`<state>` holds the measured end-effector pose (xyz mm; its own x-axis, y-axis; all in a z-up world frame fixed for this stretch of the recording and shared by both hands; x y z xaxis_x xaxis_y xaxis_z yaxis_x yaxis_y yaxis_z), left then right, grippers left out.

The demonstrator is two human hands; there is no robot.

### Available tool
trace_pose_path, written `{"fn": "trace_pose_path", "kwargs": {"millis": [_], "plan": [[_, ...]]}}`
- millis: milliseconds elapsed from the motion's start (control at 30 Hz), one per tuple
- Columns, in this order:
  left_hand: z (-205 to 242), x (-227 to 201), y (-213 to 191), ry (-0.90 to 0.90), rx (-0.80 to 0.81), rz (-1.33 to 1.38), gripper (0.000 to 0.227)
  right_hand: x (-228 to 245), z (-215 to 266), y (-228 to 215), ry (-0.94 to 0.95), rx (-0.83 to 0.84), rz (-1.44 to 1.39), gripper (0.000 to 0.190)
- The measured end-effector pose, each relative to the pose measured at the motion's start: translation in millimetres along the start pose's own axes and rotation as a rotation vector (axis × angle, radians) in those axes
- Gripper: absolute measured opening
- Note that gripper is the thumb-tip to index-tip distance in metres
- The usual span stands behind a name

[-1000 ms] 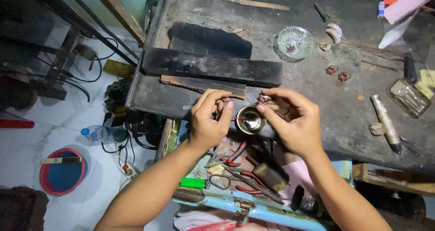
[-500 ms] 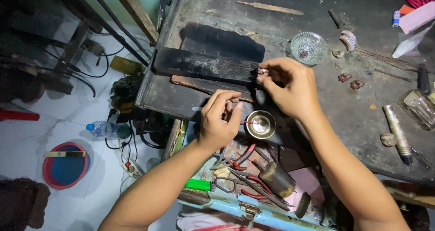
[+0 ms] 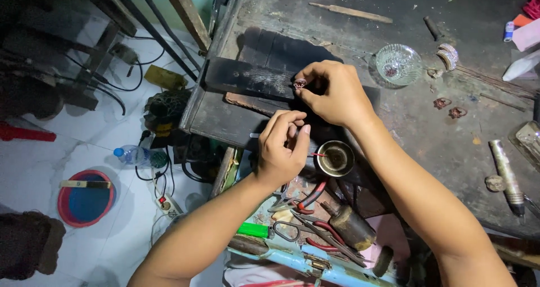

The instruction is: Heating a small jewelry component with a handheld torch on a soldering block and inspecting the result.

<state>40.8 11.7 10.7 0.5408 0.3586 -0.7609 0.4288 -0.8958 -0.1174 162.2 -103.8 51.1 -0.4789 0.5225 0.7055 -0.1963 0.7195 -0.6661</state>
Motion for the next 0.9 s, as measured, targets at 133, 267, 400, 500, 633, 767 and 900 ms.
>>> {"fn": "trace_pose_path", "kwargs": {"millis": [133, 267, 400, 500, 633, 767, 900], "plan": [[0, 1, 0, -0.012, -0.011, 0.015, 0.011, 2, -2, 2, 0.034, 0.038, 0.019, 0.018], [1, 5, 1, -0.025, -0.002, 0.021, 0.011, -4, -3, 4, 0.059, 0.055, 0.013, 0.016], [0, 4, 0, -0.029, 0.000, 0.032, 0.011, -6, -4, 5, 0.069, 0.069, 0.017, 0.016], [1, 6, 1, -0.024, 0.001, 0.023, 0.011, -7, -4, 5, 0.077, 0.069, 0.025, 0.015], [0, 5, 0, -0.026, 0.003, 0.023, 0.012, -6, -6, 4, 0.097, 0.074, 0.024, 0.014], [0, 6, 0, -0.028, -0.002, 0.022, 0.012, -7, -6, 4, 0.100, 0.077, 0.019, 0.014], [1, 5, 0, -0.030, -0.003, 0.026, 0.011, -9, -4, 5, 0.099, 0.068, 0.028, 0.015]]}}
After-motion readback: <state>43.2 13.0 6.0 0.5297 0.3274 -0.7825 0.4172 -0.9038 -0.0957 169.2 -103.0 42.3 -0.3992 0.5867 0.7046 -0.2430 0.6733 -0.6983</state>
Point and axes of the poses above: each hand's wrist, its own z-axis away from the middle knuckle, its own y-axis out of the palm, x = y × z, the point moved 3 cm from there along -z, towards the middle knuckle
